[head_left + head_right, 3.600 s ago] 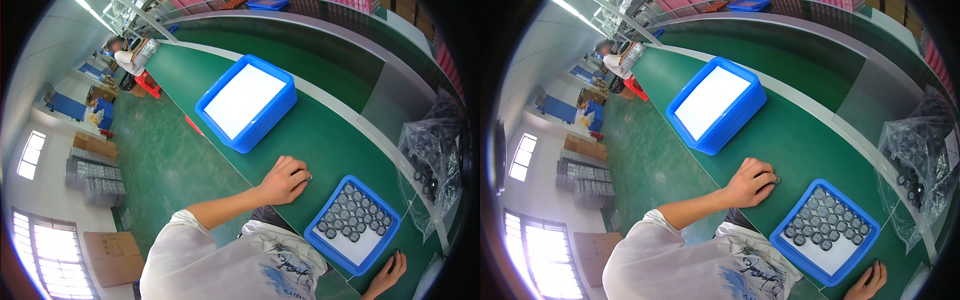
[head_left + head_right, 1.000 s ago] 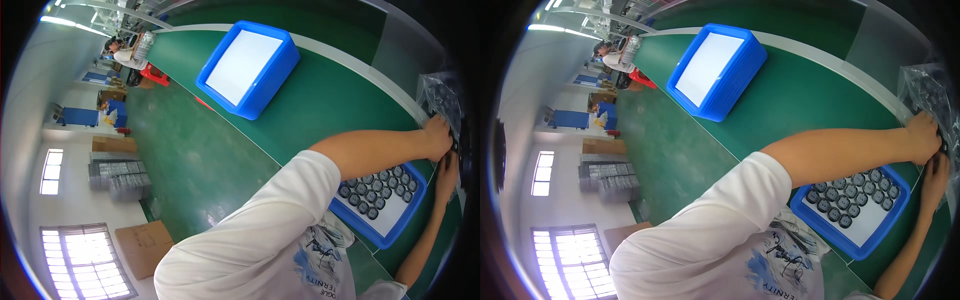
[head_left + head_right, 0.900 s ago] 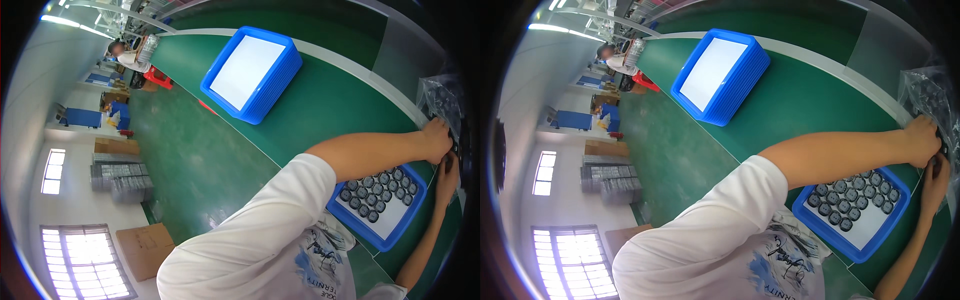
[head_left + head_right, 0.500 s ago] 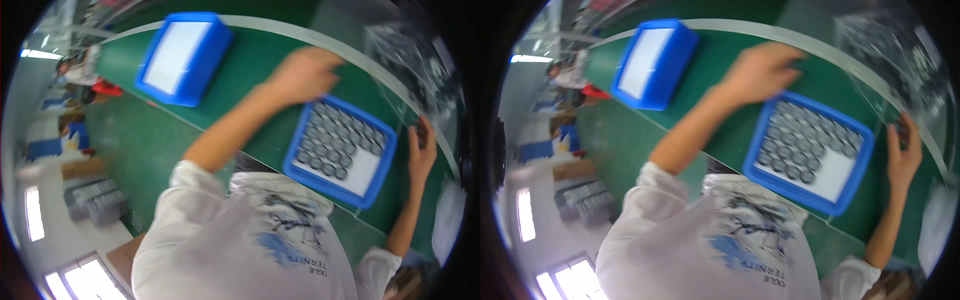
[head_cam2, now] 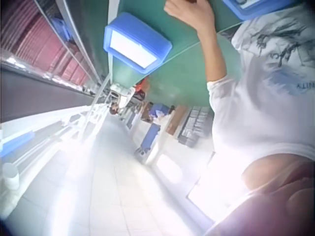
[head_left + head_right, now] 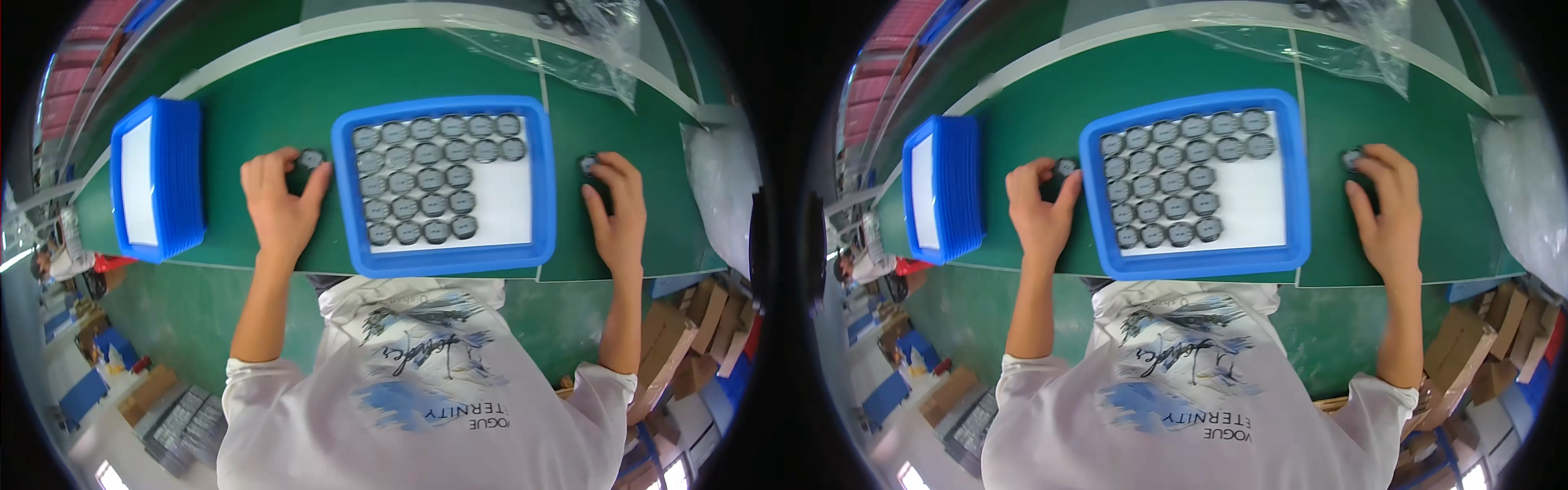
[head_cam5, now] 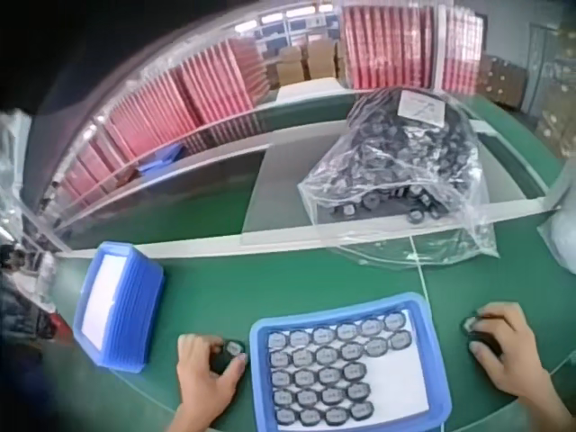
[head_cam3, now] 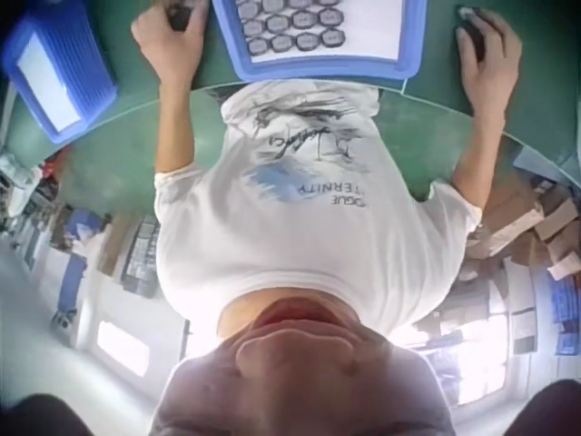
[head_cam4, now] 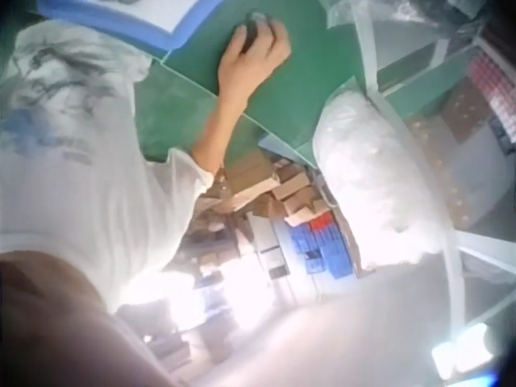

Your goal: Placing individual electronic components from a bag into a designated sorting tray at an assembly line.

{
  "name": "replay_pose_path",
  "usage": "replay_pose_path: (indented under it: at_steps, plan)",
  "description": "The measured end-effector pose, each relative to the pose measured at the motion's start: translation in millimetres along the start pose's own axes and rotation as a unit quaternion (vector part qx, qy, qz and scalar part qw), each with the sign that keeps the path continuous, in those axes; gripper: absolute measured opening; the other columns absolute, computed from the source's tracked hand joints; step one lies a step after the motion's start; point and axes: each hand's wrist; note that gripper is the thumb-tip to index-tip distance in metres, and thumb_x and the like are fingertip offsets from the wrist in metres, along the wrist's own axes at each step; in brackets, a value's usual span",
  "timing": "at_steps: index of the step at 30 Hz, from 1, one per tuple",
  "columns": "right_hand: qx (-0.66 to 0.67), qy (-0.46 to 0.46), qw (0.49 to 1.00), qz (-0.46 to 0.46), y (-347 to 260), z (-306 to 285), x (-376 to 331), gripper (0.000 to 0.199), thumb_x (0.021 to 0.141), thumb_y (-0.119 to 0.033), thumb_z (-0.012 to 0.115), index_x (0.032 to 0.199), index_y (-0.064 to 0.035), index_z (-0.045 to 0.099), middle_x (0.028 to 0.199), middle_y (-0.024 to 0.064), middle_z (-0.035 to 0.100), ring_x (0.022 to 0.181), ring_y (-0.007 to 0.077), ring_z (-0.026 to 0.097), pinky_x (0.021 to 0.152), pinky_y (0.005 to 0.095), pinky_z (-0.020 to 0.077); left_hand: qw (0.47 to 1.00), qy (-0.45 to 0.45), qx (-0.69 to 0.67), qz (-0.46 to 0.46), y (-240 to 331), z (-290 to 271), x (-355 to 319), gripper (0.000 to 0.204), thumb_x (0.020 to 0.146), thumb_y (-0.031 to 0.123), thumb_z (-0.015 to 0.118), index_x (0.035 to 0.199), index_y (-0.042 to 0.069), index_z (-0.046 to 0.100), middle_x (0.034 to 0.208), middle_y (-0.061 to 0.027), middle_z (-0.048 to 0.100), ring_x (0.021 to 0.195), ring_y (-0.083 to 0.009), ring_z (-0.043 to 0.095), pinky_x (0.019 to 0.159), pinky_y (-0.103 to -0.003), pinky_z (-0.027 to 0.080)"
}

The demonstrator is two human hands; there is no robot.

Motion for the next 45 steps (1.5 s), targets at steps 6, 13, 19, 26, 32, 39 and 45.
replay_pose_path:
  at_steps: [6, 13, 19, 26, 32, 39, 45]
  plan:
    - [-0.031, -0.021, 0.998, -0.041, 7.3, 3.0, -5.9, 0.022, 0.087, 0.005, 0.067, 0.109, 0.0004, 0.067, 0.129, 0.0150, 0.062, 0.120, 0.0340, 0.059, 0.103, 0.0404, 0.0466, 0.994, -0.053, -0.031, 0.093, -6.9, -10.8, 8.8, 0.033, 0.083, 0.000, 0.073, 0.116, 0.005, 0.072, 0.101, -0.0105, 0.065, 0.096, -0.0275, 0.061, 0.082, -0.037, 0.052]
    - [-0.035, 0.012, 0.999, -0.040, 4.9, 6.1, -2.9, 0.026, 0.085, 0.003, 0.070, 0.110, -0.0023, 0.066, 0.124, 0.0142, 0.066, 0.120, 0.0357, 0.060, 0.102, 0.0420, 0.0473, 1.000, -0.021, -0.015, 0.005, 6.7, 7.1, 12.6, 0.025, 0.085, 0.005, 0.076, 0.110, 0.004, 0.072, 0.097, -0.0118, 0.064, 0.091, -0.0281, 0.063, 0.078, -0.036, 0.053]
    - [-0.048, 0.005, 0.997, -0.060, 2.3, 11.6, -1.1, 0.023, 0.086, 0.005, 0.068, 0.108, 0.0008, 0.070, 0.127, 0.0141, 0.065, 0.122, 0.0362, 0.058, 0.103, 0.0430, 0.0468, 0.992, 0.013, -0.119, -0.049, -5.0, 5.7, -0.7, 0.022, 0.083, -0.003, 0.075, 0.104, -0.002, 0.070, 0.108, -0.0145, 0.067, 0.091, -0.0305, 0.063, 0.085, -0.037, 0.053]
    - [-0.049, -0.016, 0.994, -0.092, 5.9, -0.4, 2.7, 0.023, 0.084, 0.007, 0.070, 0.106, 0.0000, 0.071, 0.117, 0.0134, 0.065, 0.111, 0.0339, 0.061, 0.094, 0.0402, 0.0505, 0.986, 0.014, 0.043, 0.157, 3.5, -4.1, 5.6, 0.018, 0.081, -0.003, 0.075, 0.099, 0.001, 0.073, 0.105, -0.0106, 0.067, 0.094, -0.0266, 0.060, 0.082, -0.037, 0.048]
    - [0.016, 0.017, 0.992, -0.120, -1.6, -4.6, 14.2, 0.020, 0.079, 0.005, 0.076, 0.098, 0.0002, 0.070, 0.109, 0.0134, 0.067, 0.102, 0.0330, 0.063, 0.086, 0.0391, 0.0523, 0.985, -0.061, -0.021, 0.161, 0.8, -16.9, 22.1, 0.020, 0.079, -0.002, 0.076, 0.098, 0.002, 0.074, 0.101, -0.0100, 0.067, 0.086, -0.0260, 0.060, 0.074, -0.036, 0.050]
    - [0.030, -0.065, 0.974, -0.214, -56.2, 7.6, 34.4, 0.019, 0.074, -0.002, 0.077, 0.091, -0.0037, 0.069, 0.114, 0.0115, 0.063, 0.109, 0.0349, 0.058, 0.091, 0.0441, 0.0480, 0.926, -0.028, -0.200, 0.319, 112.4, 18.4, 27.7, 0.020, 0.069, -0.002, 0.078, 0.088, 0.002, 0.075, 0.086, -0.0078, 0.058, 0.076, -0.0245, 0.054, 0.065, -0.036, 0.043]
    - [0.008, -0.108, 0.968, -0.226, -53.2, 25.3, 40.0, 0.012, 0.072, -0.005, 0.074, 0.083, -0.0061, 0.069, 0.101, 0.0059, 0.059, 0.101, 0.0281, 0.051, 0.085, 0.0406, 0.0414, 0.908, -0.079, -0.202, 0.357, 129.0, 56.8, 28.3, 0.008, 0.071, 0.001, 0.073, 0.078, 0.000, 0.069, 0.081, -0.0071, 0.051, 0.078, -0.0246, 0.049, 0.068, -0.037, 0.039]
Point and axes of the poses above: each hand's wrist, its own x-axis towards the middle knuckle, its own z-axis out of the palm, y = z × x
